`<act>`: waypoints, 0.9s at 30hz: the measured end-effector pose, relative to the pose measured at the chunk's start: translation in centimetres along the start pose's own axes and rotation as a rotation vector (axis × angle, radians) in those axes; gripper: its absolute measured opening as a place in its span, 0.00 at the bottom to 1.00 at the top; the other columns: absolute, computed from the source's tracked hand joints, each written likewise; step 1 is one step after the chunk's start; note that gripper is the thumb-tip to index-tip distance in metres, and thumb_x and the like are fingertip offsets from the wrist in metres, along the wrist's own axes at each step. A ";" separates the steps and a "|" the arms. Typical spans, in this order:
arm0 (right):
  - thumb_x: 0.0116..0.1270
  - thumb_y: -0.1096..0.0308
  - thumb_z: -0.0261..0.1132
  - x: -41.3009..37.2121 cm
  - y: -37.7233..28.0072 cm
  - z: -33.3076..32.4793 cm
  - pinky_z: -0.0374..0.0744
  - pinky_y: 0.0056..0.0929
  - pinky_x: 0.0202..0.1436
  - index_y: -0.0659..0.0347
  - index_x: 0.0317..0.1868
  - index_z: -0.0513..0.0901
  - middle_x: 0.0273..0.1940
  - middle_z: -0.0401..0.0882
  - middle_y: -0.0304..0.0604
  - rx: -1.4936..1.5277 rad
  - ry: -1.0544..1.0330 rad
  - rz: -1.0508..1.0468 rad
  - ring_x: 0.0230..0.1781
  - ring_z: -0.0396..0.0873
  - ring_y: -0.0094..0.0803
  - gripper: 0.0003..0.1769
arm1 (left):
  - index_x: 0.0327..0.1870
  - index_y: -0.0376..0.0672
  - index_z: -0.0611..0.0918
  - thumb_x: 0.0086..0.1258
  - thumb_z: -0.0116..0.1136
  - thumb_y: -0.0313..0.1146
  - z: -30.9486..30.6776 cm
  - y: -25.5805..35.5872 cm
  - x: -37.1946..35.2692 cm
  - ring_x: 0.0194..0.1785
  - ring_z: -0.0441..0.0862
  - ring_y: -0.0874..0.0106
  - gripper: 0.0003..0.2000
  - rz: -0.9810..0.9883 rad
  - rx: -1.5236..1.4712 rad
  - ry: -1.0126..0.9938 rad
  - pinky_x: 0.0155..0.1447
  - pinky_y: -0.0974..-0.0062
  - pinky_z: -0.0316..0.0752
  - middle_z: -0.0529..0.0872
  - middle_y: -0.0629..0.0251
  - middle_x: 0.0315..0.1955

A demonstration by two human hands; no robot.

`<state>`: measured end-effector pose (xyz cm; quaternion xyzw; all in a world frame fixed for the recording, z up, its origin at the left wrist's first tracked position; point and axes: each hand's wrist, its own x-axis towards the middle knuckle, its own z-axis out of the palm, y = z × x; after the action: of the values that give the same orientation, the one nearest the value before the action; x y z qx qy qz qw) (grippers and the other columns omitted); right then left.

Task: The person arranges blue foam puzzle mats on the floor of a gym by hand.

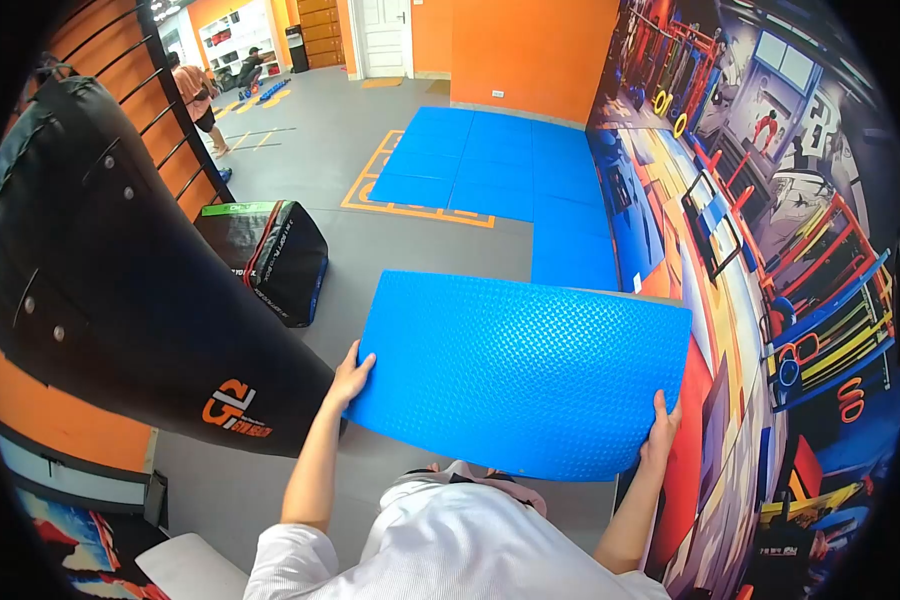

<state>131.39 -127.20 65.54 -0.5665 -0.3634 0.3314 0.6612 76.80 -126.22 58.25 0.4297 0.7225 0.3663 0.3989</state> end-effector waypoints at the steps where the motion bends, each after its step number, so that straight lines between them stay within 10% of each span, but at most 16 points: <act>1: 0.64 0.63 0.63 -0.4 0.0 0.4 0.66 0.35 0.64 0.66 0.67 0.62 0.62 0.68 0.48 -0.043 -0.001 0.021 0.60 0.68 0.37 0.34 | 0.67 0.46 0.64 0.68 0.52 0.47 -0.4 -1.2 -0.1 0.60 0.74 0.58 0.29 0.032 0.045 0.037 0.62 0.65 0.68 0.74 0.49 0.58; 7: 0.66 0.68 0.60 -2.4 2.3 2.6 0.63 0.33 0.65 0.65 0.65 0.66 0.61 0.69 0.47 -0.182 -0.010 0.123 0.60 0.68 0.35 0.28 | 0.61 0.46 0.71 0.67 0.56 0.43 -1.4 -8.8 1.8 0.53 0.78 0.64 0.23 0.049 0.041 -0.008 0.56 0.66 0.71 0.81 0.56 0.49; 11: 0.67 0.66 0.59 -1.5 5.0 4.2 0.68 0.33 0.60 0.65 0.61 0.71 0.56 0.75 0.47 -0.104 -0.035 0.309 0.55 0.72 0.34 0.23 | 0.58 0.51 0.72 0.70 0.52 0.47 -0.7 -14.8 3.5 0.54 0.74 0.66 0.18 -0.545 -0.261 -0.503 0.56 0.62 0.70 0.78 0.62 0.53; 15: 0.65 0.66 0.60 3.2 12.4 3.7 0.69 0.33 0.58 0.65 0.59 0.73 0.53 0.76 0.46 -0.128 -0.082 0.450 0.53 0.74 0.34 0.22 | 0.60 0.58 0.72 0.68 0.48 0.57 3.6 -22.8 4.4 0.53 0.73 0.64 0.23 -0.933 -0.448 -0.592 0.49 0.56 0.70 0.77 0.65 0.53; 27: 0.61 0.63 0.62 26.0 25.1 12.5 0.71 0.41 0.58 0.65 0.60 0.70 0.53 0.76 0.50 -0.406 -0.259 0.683 0.53 0.74 0.41 0.27 | 0.50 0.38 0.77 0.68 0.55 0.40 5.0 -7.0 26.8 0.40 0.78 0.69 0.16 -0.538 -0.355 -0.310 0.45 0.64 0.74 0.82 0.60 0.40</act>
<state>133.45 -95.28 44.55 -0.7269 -0.2927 0.5219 0.3369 70.61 -103.37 43.09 0.1987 0.6655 0.2986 0.6546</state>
